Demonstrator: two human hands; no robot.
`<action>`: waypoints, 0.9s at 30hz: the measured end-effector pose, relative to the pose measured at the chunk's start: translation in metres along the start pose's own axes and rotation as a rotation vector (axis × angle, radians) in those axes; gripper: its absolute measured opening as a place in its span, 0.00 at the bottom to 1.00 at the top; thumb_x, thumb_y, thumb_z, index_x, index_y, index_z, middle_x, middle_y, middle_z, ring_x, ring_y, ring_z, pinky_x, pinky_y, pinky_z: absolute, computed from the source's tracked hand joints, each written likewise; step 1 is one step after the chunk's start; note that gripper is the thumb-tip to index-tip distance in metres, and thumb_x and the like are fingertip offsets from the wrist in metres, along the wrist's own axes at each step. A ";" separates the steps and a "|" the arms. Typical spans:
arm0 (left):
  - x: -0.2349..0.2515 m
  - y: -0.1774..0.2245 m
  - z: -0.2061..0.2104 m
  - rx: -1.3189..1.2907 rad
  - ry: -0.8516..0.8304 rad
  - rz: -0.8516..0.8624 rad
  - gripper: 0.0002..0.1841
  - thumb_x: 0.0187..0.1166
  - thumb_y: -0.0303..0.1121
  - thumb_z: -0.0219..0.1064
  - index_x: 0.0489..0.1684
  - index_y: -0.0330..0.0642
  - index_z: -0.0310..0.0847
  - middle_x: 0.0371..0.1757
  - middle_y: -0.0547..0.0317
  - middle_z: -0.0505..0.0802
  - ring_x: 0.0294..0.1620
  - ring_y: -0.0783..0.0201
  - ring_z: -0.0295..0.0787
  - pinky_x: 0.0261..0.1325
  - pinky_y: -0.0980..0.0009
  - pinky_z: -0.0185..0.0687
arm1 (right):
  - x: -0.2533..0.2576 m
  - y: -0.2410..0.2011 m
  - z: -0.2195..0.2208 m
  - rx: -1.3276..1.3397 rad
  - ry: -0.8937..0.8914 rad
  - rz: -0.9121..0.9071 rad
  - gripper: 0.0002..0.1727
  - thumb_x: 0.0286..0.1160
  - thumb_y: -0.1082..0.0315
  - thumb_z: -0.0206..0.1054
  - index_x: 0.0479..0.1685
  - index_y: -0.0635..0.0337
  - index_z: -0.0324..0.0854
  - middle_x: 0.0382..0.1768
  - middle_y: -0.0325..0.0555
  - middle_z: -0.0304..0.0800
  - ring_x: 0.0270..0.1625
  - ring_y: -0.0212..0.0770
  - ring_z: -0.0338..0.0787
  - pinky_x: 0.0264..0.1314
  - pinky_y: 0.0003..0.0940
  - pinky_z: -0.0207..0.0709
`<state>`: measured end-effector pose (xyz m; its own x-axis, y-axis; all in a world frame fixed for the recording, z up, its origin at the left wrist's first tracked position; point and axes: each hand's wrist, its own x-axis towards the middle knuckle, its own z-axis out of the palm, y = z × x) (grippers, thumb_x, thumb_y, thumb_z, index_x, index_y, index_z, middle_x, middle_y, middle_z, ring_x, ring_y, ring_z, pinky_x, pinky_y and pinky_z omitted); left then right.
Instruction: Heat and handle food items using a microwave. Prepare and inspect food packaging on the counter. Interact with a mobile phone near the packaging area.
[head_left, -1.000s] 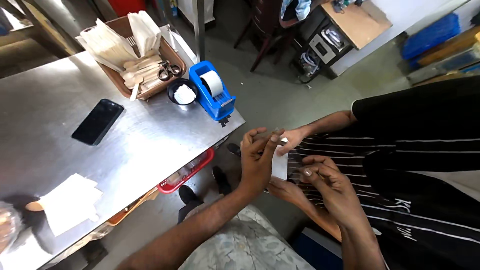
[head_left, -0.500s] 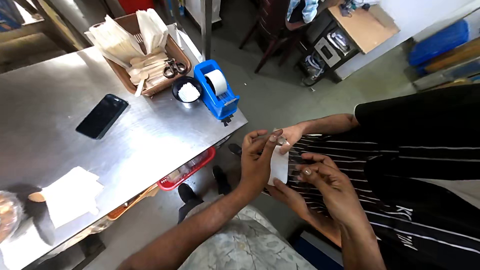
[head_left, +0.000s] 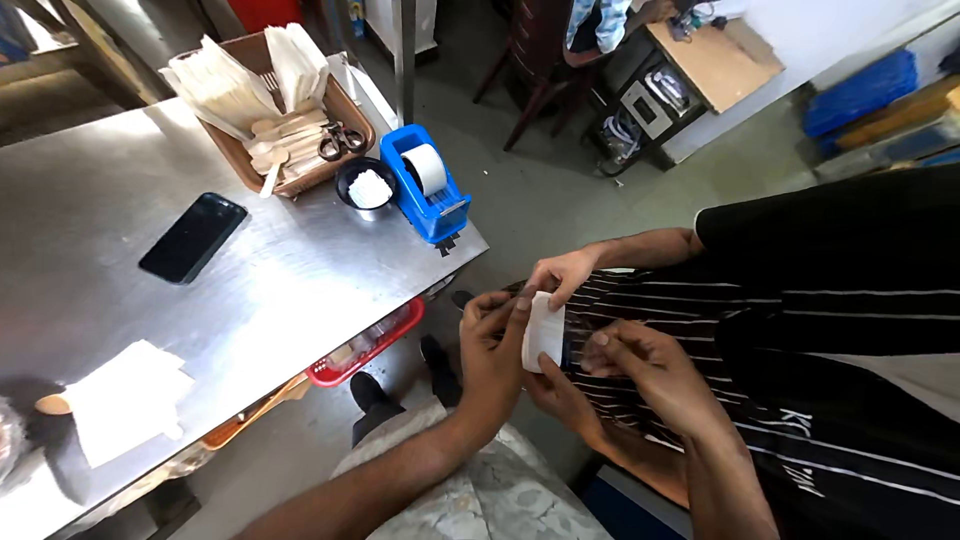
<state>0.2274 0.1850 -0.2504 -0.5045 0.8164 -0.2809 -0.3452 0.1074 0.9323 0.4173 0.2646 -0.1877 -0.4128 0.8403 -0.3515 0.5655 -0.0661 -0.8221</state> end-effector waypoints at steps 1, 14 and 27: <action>-0.003 -0.002 -0.003 -0.006 0.013 -0.061 0.14 0.83 0.48 0.68 0.56 0.56 0.94 0.61 0.63 0.85 0.59 0.65 0.83 0.55 0.66 0.85 | 0.002 -0.002 -0.001 -0.037 -0.026 -0.007 0.12 0.84 0.61 0.63 0.40 0.57 0.88 0.35 0.48 0.95 0.35 0.46 0.95 0.41 0.41 0.93; -0.001 -0.039 -0.003 -0.255 -0.015 -0.466 0.19 0.88 0.45 0.62 0.64 0.43 0.89 0.50 0.49 0.95 0.48 0.56 0.93 0.54 0.59 0.90 | 0.041 0.053 0.030 0.421 -0.028 0.229 0.10 0.87 0.68 0.60 0.47 0.66 0.83 0.39 0.53 0.91 0.40 0.45 0.93 0.47 0.43 0.91; -0.001 -0.025 0.000 -0.047 0.046 -0.132 0.11 0.88 0.37 0.63 0.55 0.44 0.90 0.39 0.58 0.95 0.37 0.65 0.93 0.44 0.66 0.91 | 0.021 0.036 0.072 0.851 0.136 0.314 0.17 0.93 0.66 0.47 0.68 0.64 0.75 0.54 0.56 0.91 0.55 0.46 0.93 0.59 0.43 0.90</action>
<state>0.2366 0.1817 -0.2730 -0.4876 0.7698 -0.4119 -0.4471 0.1851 0.8751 0.3775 0.2407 -0.2573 -0.2112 0.7689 -0.6034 -0.1015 -0.6313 -0.7689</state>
